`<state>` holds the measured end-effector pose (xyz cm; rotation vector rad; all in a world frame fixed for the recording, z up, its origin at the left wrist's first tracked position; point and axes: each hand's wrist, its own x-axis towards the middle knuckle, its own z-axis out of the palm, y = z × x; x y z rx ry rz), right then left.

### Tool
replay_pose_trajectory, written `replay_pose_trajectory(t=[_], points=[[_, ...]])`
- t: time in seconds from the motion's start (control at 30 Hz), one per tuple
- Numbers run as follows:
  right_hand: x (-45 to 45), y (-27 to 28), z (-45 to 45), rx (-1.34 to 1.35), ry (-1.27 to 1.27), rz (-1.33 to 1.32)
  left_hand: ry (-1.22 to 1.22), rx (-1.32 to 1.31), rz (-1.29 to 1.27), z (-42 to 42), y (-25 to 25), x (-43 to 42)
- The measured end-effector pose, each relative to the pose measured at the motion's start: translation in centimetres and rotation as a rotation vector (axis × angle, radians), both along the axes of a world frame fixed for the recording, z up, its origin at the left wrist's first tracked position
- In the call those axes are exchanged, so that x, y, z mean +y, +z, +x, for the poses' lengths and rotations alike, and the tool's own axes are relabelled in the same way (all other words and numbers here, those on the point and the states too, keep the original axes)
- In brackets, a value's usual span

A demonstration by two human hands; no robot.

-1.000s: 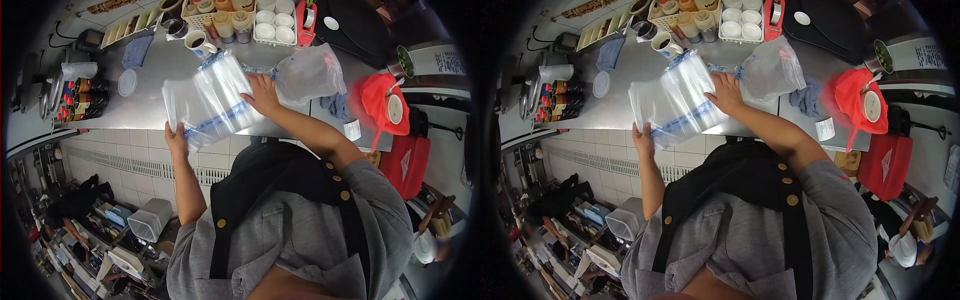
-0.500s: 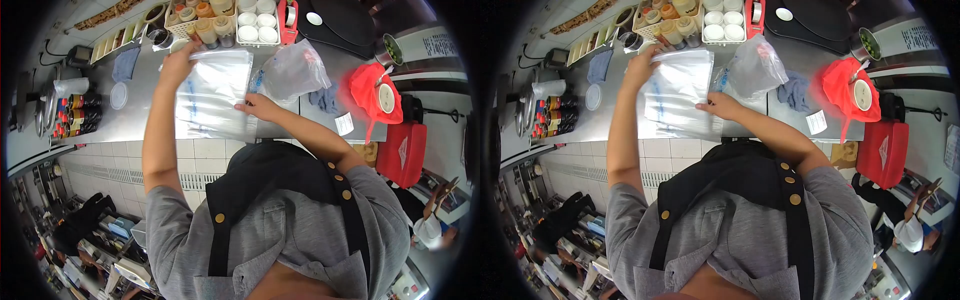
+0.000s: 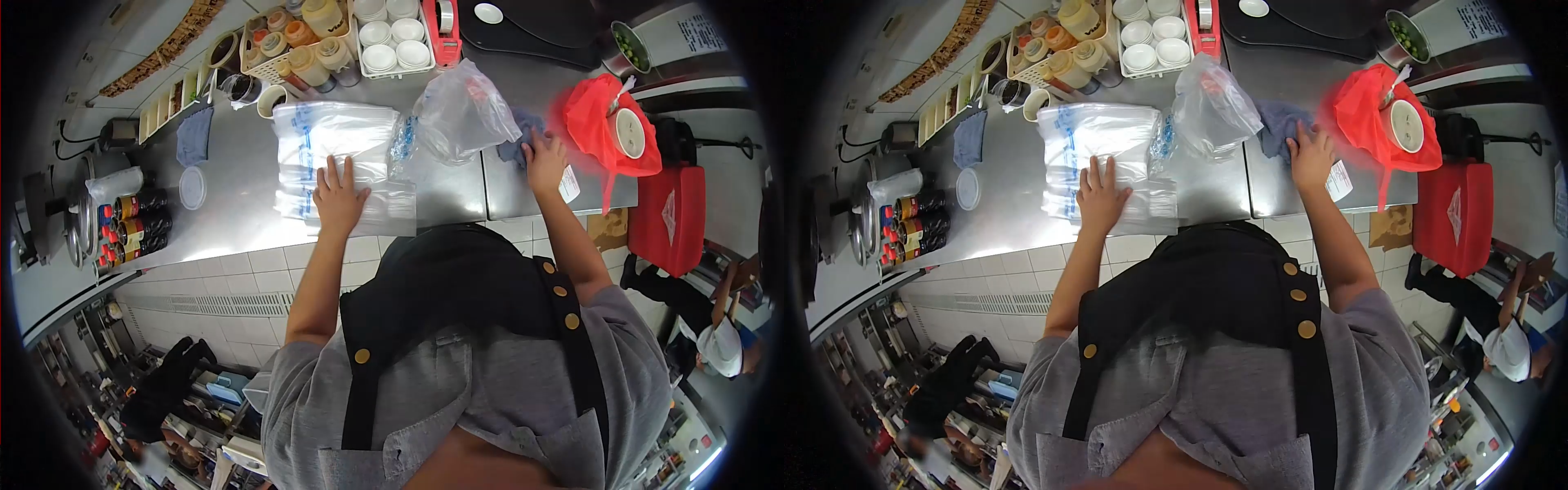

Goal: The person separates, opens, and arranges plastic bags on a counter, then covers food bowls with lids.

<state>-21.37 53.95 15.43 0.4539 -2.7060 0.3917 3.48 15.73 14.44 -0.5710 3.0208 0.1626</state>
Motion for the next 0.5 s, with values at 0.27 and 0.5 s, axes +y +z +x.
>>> replay_pose_trajectory(t=[0.27, 0.5], points=[[-4.2, 2.5, -1.8, -0.088, 0.218, -0.125, 0.152, 0.178, -0.115, -6.2, 4.7, -1.4], [-14.0, 0.0, 3.7, -0.577, 0.360, -0.929, -0.028, 0.268, -0.029, -13.5, 6.2, -6.7]])
